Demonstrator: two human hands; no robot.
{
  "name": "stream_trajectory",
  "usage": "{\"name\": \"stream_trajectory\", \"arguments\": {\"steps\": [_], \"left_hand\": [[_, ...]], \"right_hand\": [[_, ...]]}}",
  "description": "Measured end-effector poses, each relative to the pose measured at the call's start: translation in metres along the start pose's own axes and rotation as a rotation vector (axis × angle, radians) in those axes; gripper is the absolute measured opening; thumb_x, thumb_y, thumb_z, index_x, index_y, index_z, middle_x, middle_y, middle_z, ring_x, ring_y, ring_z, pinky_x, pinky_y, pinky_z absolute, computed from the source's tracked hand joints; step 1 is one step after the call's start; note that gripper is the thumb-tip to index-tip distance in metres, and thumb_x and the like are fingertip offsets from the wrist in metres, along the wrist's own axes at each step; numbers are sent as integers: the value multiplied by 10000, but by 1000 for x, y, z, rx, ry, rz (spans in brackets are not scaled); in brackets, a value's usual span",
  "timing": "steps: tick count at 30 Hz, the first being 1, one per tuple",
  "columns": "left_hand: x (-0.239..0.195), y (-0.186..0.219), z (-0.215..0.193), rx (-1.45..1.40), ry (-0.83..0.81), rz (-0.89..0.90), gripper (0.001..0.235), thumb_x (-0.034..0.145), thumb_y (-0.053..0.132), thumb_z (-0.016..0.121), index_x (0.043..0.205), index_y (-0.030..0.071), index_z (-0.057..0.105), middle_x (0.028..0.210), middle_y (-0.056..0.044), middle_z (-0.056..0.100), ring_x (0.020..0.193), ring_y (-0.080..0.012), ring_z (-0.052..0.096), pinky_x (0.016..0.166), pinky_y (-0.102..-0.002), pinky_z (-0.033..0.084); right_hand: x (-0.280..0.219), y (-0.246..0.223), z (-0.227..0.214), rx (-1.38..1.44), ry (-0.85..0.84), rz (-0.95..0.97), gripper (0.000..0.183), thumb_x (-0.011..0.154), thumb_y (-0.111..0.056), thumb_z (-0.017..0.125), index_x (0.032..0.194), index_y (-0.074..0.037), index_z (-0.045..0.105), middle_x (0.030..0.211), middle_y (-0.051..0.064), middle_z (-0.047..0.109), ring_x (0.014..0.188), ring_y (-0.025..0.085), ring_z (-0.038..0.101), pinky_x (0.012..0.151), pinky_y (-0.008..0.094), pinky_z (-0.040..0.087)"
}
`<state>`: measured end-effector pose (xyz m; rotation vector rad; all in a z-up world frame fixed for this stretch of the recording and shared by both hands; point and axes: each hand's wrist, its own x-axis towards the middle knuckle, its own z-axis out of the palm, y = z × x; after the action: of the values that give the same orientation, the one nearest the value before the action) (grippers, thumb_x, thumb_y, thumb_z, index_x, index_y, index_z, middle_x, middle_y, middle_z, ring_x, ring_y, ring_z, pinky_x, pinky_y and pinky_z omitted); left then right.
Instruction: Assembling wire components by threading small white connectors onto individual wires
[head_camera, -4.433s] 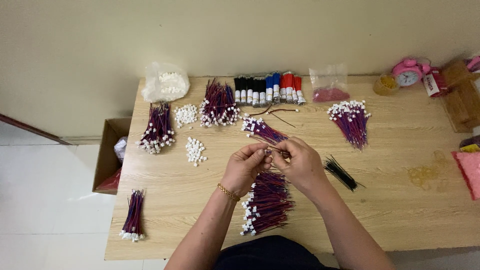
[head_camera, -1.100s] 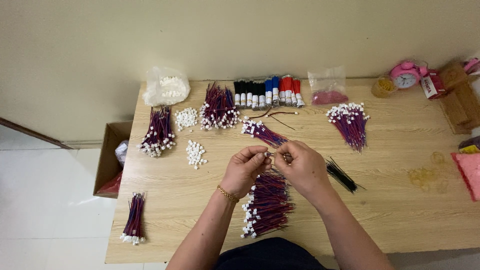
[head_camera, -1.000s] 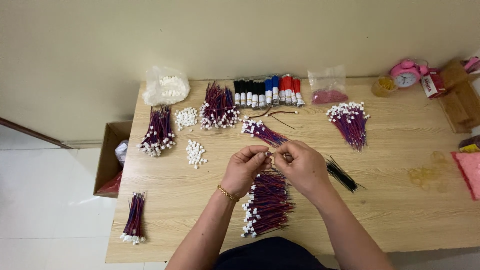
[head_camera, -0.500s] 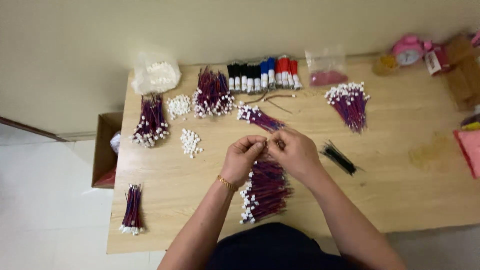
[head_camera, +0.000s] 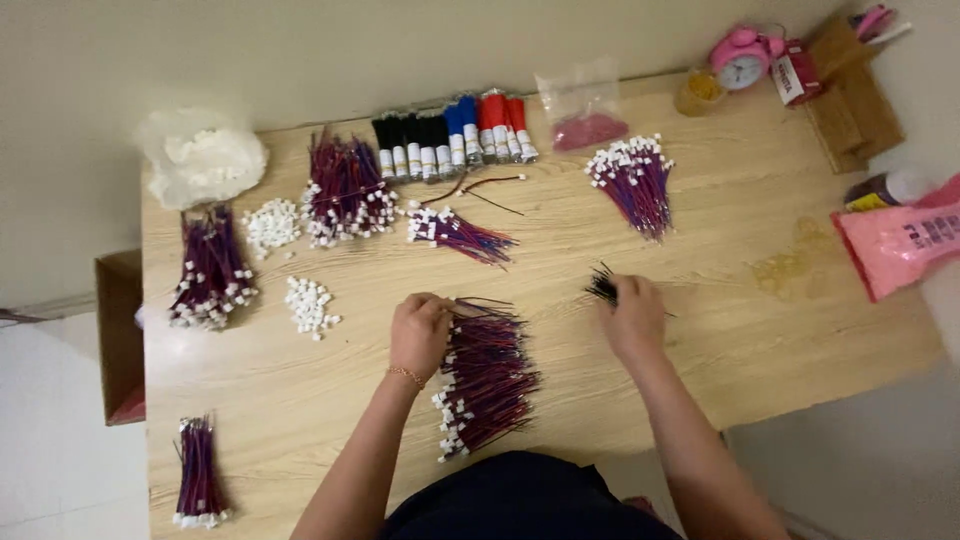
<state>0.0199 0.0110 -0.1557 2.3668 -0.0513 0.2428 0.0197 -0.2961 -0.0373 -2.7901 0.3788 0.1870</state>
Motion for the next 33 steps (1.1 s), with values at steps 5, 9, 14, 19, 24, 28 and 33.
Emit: {"name": "stream_trajectory", "arguments": {"steps": [5,9,14,19,24,28,33], "left_hand": [[14,4,-2,-64,-39,-31,200,775,80,727,932,201,742,940,-18,665,902,-248,653,826,-345,539],[18,3,-28,-202,-54,-143,170,866,74,638,1005,131,717,991,-89,679,971,-331,639,878,-428,504],[7,4,-62,-226,31,-308,233,855,50,629,1049,150,708,991,-103,671,954,-285,646,839,-383,520],[-12,-4,-83,-286,84,-426,235,873,71,615,1065,169,708,1001,-97,685,954,-259,663,823,-370,538],[-16,-4,-92,-353,48,-446,231,893,52,601,1103,74,693,1043,-196,675,1012,-365,646,872,-441,531],[-19,1,-95,-427,30,-399,233,901,6,583,1118,-4,670,1083,-240,661,1065,-391,628,930,-459,497],[-14,20,-102,-480,54,-446,213,934,30,594,1126,50,683,1102,-156,690,1079,-272,640,961,-393,490]], "right_hand": [[35,51,13,-36,-53,66,572,824,-351,735,1277,-47,564,1235,195,523,1199,402,508,998,473,431],[52,60,20,-61,-98,26,371,857,-339,726,1123,-87,675,1047,133,616,1031,360,622,868,439,502],[56,58,24,-98,-186,-56,284,904,-268,665,1079,-46,700,959,189,660,981,373,661,823,450,520],[56,62,22,-50,-194,-49,298,947,-242,608,1107,-2,682,977,229,663,993,401,655,836,480,512],[57,66,14,46,-130,106,273,1021,-235,509,1161,-21,604,981,232,670,996,410,649,831,513,491],[60,72,4,162,-13,106,241,1012,-195,504,1155,-18,583,951,226,673,968,447,645,819,547,480],[56,64,-20,274,120,-104,202,1013,-110,441,1151,-19,557,917,234,671,931,421,648,810,519,488]]}}
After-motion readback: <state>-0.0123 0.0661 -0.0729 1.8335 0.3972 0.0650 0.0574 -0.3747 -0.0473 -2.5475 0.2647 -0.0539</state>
